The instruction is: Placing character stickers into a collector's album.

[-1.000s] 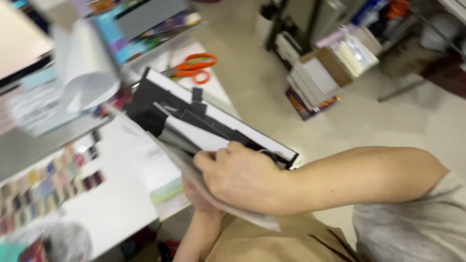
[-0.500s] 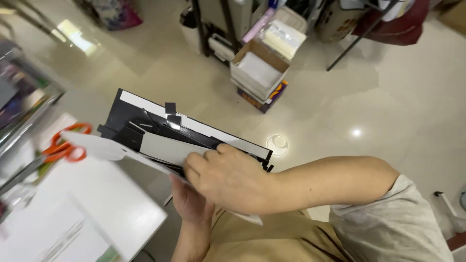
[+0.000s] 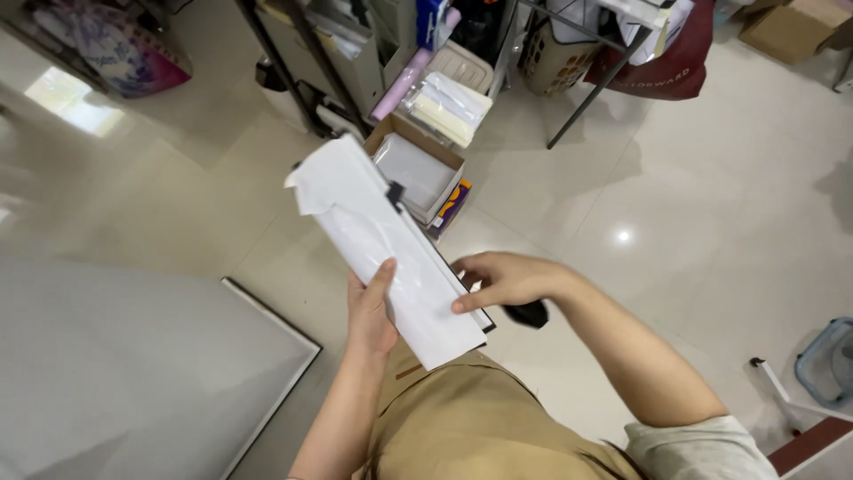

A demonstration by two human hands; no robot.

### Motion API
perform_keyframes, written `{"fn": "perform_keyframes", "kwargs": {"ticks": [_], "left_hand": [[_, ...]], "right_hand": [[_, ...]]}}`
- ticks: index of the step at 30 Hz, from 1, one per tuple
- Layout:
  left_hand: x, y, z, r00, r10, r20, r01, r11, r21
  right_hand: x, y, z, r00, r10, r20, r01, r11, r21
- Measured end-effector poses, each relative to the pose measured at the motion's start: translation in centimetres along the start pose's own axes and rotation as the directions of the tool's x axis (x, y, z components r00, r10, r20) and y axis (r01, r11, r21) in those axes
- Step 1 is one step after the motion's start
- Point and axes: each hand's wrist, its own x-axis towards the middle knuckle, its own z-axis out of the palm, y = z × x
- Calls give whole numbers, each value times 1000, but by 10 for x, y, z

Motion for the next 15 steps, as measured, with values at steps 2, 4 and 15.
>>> {"fn": "perform_keyframes", "kwargs": {"ticks": [2, 4, 15], "left_hand": [[38, -17, 30, 999, -51, 19, 49, 995, 85], [79, -37, 62, 993, -115, -19, 117, 969, 218], [341, -178, 189, 934, -306, 183, 174, 839, 515]], "right_hand": [[30, 51, -12, 996, -22, 89, 8, 988, 154], [51, 77, -33, 994, 36, 103, -68, 946, 318], [155, 263, -231, 912, 408, 48, -397, 845, 359]]}}
